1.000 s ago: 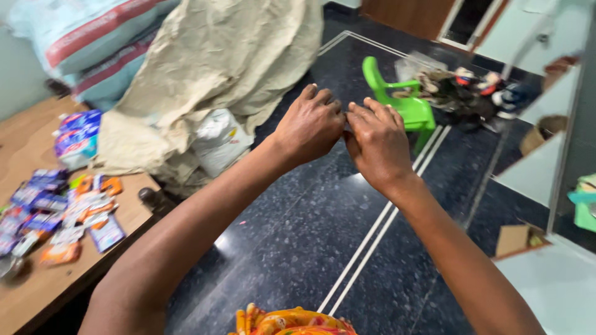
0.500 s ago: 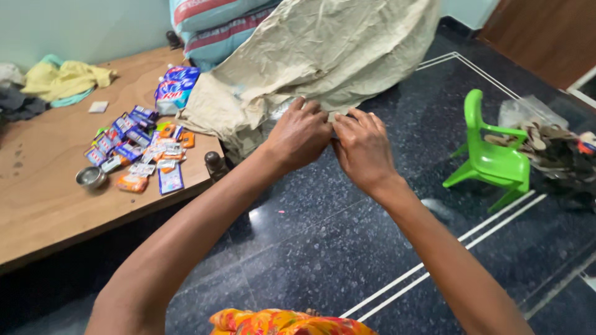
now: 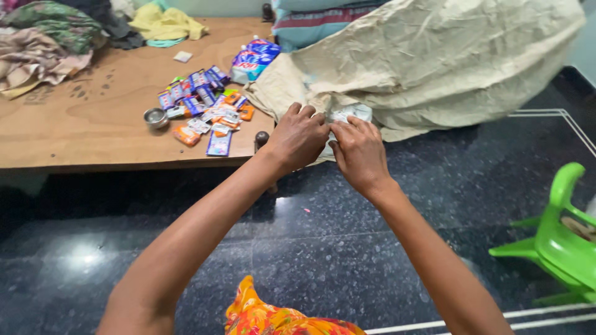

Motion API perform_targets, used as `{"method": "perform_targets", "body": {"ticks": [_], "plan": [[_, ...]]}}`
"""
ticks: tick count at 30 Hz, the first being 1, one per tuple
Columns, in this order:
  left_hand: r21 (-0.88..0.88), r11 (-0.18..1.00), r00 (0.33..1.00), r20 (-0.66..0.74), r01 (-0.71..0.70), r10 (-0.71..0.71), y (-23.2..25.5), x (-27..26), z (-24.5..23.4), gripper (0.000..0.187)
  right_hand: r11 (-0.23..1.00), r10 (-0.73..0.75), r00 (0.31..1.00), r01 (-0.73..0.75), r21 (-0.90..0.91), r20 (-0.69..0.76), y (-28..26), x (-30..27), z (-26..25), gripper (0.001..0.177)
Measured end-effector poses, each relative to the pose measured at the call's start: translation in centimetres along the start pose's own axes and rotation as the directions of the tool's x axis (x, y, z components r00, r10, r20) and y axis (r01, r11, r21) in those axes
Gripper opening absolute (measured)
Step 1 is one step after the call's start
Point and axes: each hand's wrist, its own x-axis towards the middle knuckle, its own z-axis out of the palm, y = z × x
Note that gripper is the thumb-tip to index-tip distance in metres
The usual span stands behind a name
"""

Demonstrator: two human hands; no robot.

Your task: The person picks up small soap packets from a pile on a wooden board and places them one by one onto a shelf. The person handles packets of different brands and colors, stacking them neatly on the shelf.

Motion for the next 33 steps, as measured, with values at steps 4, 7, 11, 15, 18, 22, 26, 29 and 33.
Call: {"method": "perform_targets", "body": {"ticks": [4,7,11,15,18,22,26,29,33], "plan": [[0.007,0.998,0.997,0.043,0.062,-0.063,-2.2,-1.8,1.1,0.015,0.998,-0.011,0.999,0.01,0.058,0.032,-0.7,1.6,2.5,0.036],[0.018,0.996,0.996,0.019,0.09,-0.09,-4.1,-3.2,2.3,0.015,0.997,-0.037,0.999,0.035,0.068,0.025,-1.4,3.0,4.8,0.035],[0.026,0.991,0.992,0.014,0.129,-0.129,-7.0,-4.9,3.7,0.022,0.996,-0.03,0.999,0.027,0.084,0.028,-2.0,5.3,7.9,0.036],[0.031,0.982,0.981,0.046,0.189,-0.19,-11.1,-7.2,4.1,0.02,0.995,-0.015,0.999,0.012,0.103,0.029,-3.8,8.4,11.9,0.037],[0.004,0.977,0.975,0.059,0.215,-0.214,-15.1,-9.0,3.9,0.024,0.994,-0.004,0.998,-0.004,0.112,0.066,-5.3,10.8,15.0,0.036],[-0.015,0.968,0.958,0.142,0.252,-0.248,-21.0,-11.3,3.8,0.025,0.994,0.007,0.998,-0.014,0.11,0.061,-7.9,14.4,19.2,0.037],[-0.035,0.964,0.963,0.06,0.265,-0.262,-26.2,-14.0,4.5,0.018,0.994,0.01,0.997,-0.018,0.109,0.077,-10.8,17.8,23.2,0.038],[-0.035,0.964,0.964,0.029,0.265,-0.264,-29.3,-15.8,5.4,0.03,0.99,-0.008,0.995,-0.005,0.138,0.095,-12.9,19.6,26.1,0.039],[-0.077,0.943,0.944,0.098,0.324,-0.316,-32.1,-17.9,6.9,0.032,0.988,-0.016,0.988,-0.009,0.155,0.154,-15.1,21.4,29.8,0.043]]}}
